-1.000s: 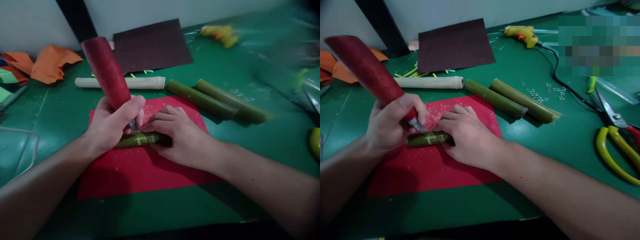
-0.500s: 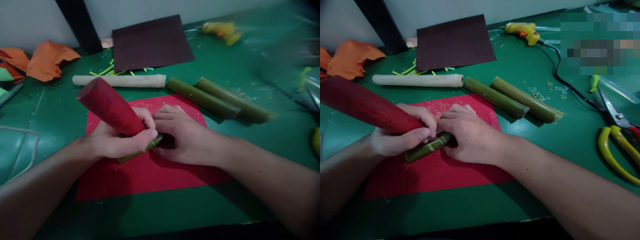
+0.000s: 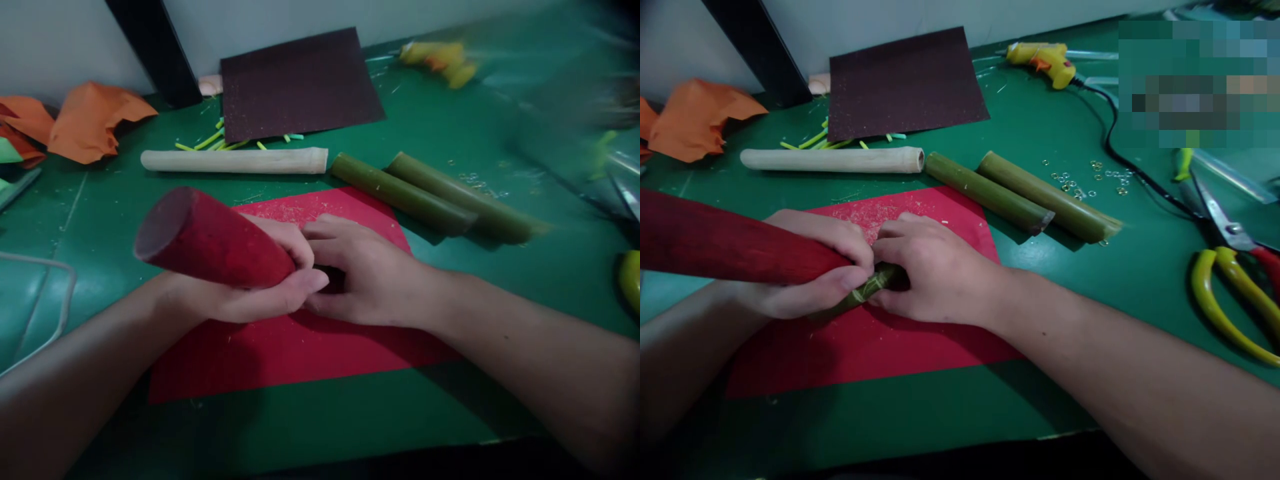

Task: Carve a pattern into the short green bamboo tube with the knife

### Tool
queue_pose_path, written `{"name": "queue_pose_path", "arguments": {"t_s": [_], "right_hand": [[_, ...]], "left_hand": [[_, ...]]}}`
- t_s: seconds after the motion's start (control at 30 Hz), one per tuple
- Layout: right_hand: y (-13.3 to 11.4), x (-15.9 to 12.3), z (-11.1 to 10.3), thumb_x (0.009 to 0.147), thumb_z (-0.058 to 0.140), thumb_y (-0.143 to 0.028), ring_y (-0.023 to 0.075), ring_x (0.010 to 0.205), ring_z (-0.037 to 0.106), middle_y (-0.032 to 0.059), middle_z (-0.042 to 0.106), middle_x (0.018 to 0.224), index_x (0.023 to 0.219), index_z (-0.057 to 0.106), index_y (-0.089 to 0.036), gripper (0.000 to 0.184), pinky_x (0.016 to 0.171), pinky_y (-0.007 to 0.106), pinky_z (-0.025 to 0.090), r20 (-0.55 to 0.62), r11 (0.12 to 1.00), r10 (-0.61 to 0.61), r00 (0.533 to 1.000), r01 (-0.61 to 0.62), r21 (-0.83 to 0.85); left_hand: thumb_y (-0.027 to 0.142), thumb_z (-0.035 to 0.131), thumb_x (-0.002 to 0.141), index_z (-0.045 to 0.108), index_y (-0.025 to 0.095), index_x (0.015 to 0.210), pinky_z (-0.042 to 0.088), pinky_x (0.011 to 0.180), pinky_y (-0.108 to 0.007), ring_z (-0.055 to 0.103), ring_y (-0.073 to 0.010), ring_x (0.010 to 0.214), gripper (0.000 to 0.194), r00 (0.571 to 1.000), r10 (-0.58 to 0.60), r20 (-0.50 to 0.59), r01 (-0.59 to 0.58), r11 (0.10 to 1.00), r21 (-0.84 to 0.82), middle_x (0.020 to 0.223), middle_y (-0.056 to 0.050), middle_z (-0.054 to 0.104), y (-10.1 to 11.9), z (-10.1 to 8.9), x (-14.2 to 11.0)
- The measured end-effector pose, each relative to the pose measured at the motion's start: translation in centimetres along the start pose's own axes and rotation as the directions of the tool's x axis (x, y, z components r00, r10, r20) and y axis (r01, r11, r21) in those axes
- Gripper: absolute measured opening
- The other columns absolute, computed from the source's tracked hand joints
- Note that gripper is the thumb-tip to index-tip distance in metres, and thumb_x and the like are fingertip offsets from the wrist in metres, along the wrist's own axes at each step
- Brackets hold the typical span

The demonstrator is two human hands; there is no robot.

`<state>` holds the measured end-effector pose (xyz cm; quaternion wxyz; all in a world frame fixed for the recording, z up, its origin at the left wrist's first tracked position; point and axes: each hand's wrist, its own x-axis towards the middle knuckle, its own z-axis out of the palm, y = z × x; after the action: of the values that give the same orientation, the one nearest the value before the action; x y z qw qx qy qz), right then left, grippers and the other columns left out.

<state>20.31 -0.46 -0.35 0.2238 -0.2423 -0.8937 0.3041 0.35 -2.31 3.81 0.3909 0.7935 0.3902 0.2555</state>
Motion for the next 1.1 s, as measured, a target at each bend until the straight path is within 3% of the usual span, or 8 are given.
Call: {"name": "queue_pose_path", "arguments": {"t_s": [0.23,0.33,0.5,0.6,0.73,0.83,1.0,1.1], "right_hand": [[-0.5,-0.2,-0.1,0.084,0.073,-0.026,0.0222,0.096,0.062,0.0070,0.069,0.100,0.103,0.073,-0.018,0.021,0.086,0.036,0.047,0.012,0.998,0.068,0.998,-0.068,-0.004],[-0.8,-0.2,-0.2,0.083,0.076,-0.027,0.0232,0.101,0.063,0.0065,0.070,0.102,0.108,0.074,-0.019,0.026,0.089,0.037,0.049,0.012,0.994,0.113,0.993,-0.113,-0.009],[-0.5,-0.1,-0.1,0.082,0.077,-0.028,0.0235,0.097,0.063,0.0088,0.071,0.102,0.102,0.074,-0.015,0.024,0.087,0.038,0.049,0.017,0.998,0.062,0.998,-0.062,-0.010],[-0.3,0.0,0.0,0.082,0.075,-0.027,0.0231,0.095,0.064,0.0090,0.070,0.099,0.098,0.073,-0.015,0.020,0.085,0.038,0.050,-0.007,0.999,0.053,0.999,-0.053,-0.008],[-0.3,0.0,0.0,0.082,0.075,-0.025,0.0234,0.098,0.064,0.0083,0.071,0.101,0.096,0.073,-0.016,0.017,0.089,0.038,0.049,-0.004,0.999,0.051,0.999,-0.051,0.003],[-0.4,0.0,0.0,0.081,0.075,-0.026,0.0225,0.096,0.063,0.0073,0.070,0.099,0.092,0.071,-0.017,0.015,0.087,0.037,0.049,-0.007,0.999,0.050,0.999,-0.050,0.002],[-0.4,0.1,-0.1,0.081,0.074,-0.026,0.0194,0.088,0.060,0.0046,0.067,0.091,0.086,0.068,-0.018,0.011,0.081,0.034,0.048,-0.005,0.999,0.046,0.999,-0.046,0.015],[-0.5,0.1,-0.1,0.082,0.073,-0.026,0.0207,0.093,0.062,0.0050,0.069,0.095,0.087,0.070,-0.020,0.009,0.085,0.035,0.048,0.005,0.998,0.062,0.998,-0.062,0.021]], "left_hand": [[0.034,0.072,0.082,0.069,0.024,0.081,0.046,0.059,-0.028,0.063,-0.0161,0.065,0.011,0.998,0.042,0.045,-0.040,0.998,-0.044,0.075,-0.001,0.072,-0.6,-0.9,-0.2],[0.042,0.073,0.081,0.070,0.026,0.085,0.046,0.061,-0.030,0.064,-0.0181,0.068,0.017,0.997,0.070,0.015,-0.069,0.995,-0.074,0.078,-0.002,0.071,-0.8,-1.1,-0.2],[0.046,0.074,0.082,0.074,0.027,0.091,0.052,0.075,-0.035,0.068,-0.0242,0.082,0.022,0.988,0.145,-0.046,-0.149,0.982,-0.118,0.087,-0.006,0.072,-0.8,-0.8,-0.5],[0.057,0.072,0.084,0.074,0.027,0.090,0.055,0.080,-0.038,0.070,-0.0258,0.086,0.030,0.977,0.078,-0.198,-0.127,0.960,-0.248,0.093,-0.006,0.073,-0.6,0.0,-0.6],[0.051,0.083,0.076,0.069,0.028,0.084,0.058,0.071,-0.036,0.071,-0.0208,0.075,0.028,0.930,-0.042,-0.364,-0.120,0.904,-0.411,0.085,-0.001,0.073,0.3,1.0,-0.3],[0.053,0.079,0.080,0.065,0.025,0.084,0.058,0.066,-0.036,0.068,-0.0179,0.067,0.032,0.923,-0.068,-0.379,-0.143,0.853,-0.503,0.082,0.000,0.073,1.0,1.4,0.2],[0.067,0.055,0.092,0.062,0.023,0.072,0.057,0.057,-0.038,0.064,-0.0169,0.057,0.049,0.893,-0.130,-0.432,-0.164,0.798,-0.580,0.071,-0.001,0.068,1.7,1.6,0.5],[0.069,0.053,0.092,0.055,0.022,0.059,0.054,0.053,-0.034,0.061,-0.0137,0.051,0.057,0.909,-0.160,-0.385,-0.119,0.785,-0.608,0.063,0.001,0.065,2.3,1.6,0.9]]}}
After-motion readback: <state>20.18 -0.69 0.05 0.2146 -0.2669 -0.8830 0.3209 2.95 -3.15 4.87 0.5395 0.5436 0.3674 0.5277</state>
